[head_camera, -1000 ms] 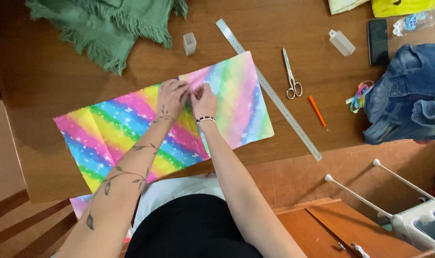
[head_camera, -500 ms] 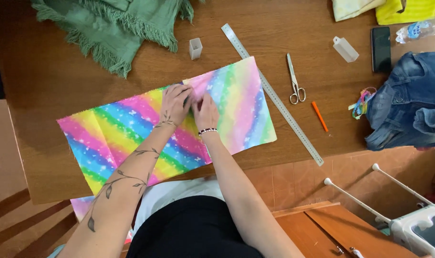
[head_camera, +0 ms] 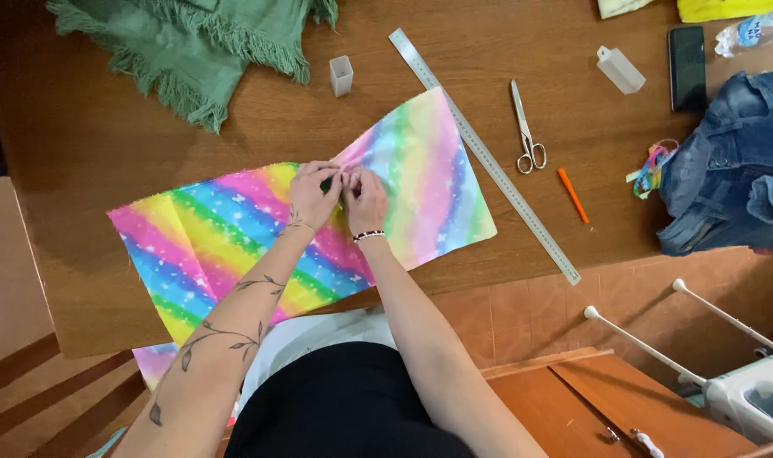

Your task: The person measures a piece of rainbow tie-dye fabric with a ruler, marks it with a pencil, and cuts it with scissors. They then fold the cut fabric and place it on a chair.

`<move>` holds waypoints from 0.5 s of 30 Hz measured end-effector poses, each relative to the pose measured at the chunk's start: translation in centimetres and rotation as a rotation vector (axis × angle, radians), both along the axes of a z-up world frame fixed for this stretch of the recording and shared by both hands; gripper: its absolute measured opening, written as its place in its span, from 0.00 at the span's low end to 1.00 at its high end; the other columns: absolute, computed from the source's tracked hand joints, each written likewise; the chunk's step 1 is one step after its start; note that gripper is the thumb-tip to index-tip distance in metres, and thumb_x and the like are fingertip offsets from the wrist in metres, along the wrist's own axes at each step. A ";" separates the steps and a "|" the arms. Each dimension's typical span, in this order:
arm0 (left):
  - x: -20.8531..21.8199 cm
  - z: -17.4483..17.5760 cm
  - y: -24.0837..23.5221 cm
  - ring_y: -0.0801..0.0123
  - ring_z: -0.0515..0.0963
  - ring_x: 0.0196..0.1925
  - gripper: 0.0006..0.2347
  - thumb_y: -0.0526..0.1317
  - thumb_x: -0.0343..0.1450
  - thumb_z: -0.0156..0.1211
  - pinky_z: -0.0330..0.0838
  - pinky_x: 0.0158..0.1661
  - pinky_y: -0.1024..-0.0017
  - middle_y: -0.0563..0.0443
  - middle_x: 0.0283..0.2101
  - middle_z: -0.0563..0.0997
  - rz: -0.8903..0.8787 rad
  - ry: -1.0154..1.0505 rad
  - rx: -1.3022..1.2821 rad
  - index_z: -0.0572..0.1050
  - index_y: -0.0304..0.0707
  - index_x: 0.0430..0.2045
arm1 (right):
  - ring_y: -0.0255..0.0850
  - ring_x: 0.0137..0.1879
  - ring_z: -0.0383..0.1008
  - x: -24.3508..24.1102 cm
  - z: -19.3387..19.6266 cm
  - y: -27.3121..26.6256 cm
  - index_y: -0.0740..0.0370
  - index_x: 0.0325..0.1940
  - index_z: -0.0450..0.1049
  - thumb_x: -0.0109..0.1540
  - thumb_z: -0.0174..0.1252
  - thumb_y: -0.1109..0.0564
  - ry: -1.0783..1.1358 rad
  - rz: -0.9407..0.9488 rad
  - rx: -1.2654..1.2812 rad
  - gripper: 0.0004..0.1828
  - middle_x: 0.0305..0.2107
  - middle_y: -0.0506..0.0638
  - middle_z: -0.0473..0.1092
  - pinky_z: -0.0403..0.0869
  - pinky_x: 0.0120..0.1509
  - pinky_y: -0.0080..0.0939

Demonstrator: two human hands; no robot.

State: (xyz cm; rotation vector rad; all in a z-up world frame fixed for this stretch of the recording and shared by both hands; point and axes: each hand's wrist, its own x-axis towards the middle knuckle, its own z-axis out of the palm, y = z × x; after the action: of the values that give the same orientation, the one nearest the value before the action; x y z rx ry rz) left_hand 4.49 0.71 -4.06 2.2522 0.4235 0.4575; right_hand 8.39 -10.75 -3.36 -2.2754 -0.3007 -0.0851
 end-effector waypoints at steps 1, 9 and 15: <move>-0.2 0.1 -0.1 0.63 0.81 0.43 0.04 0.41 0.69 0.63 0.76 0.47 0.68 0.58 0.38 0.83 -0.001 0.002 -0.001 0.84 0.45 0.30 | 0.46 0.36 0.75 -0.1 0.2 -0.3 0.48 0.27 0.61 0.63 0.60 0.44 0.002 -0.001 -0.001 0.18 0.24 0.44 0.65 0.75 0.41 0.48; -0.1 3.0 1.1 0.52 0.69 0.65 0.19 0.41 0.66 0.62 0.57 0.67 0.53 0.43 0.57 0.75 -0.138 0.015 0.349 0.78 0.35 0.51 | 0.36 0.31 0.76 1.4 -0.6 -1.3 0.47 0.37 0.65 0.62 0.63 0.47 0.278 -0.195 0.328 0.12 0.25 0.41 0.74 0.75 0.39 0.36; 0.5 3.5 1.3 0.58 0.64 0.72 0.27 0.44 0.64 0.65 0.40 0.72 0.45 0.48 0.64 0.71 -0.144 0.102 0.330 0.72 0.43 0.60 | 0.39 0.40 0.79 5.9 3.5 0.4 0.47 0.43 0.69 0.61 0.62 0.42 0.307 -0.200 0.373 0.14 0.33 0.44 0.76 0.77 0.46 0.40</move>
State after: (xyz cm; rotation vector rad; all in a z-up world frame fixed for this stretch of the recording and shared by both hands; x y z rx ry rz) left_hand 5.02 2.05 -0.58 2.6129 0.2481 0.3582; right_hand 14.29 -10.30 0.11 -1.9056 0.0991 0.0980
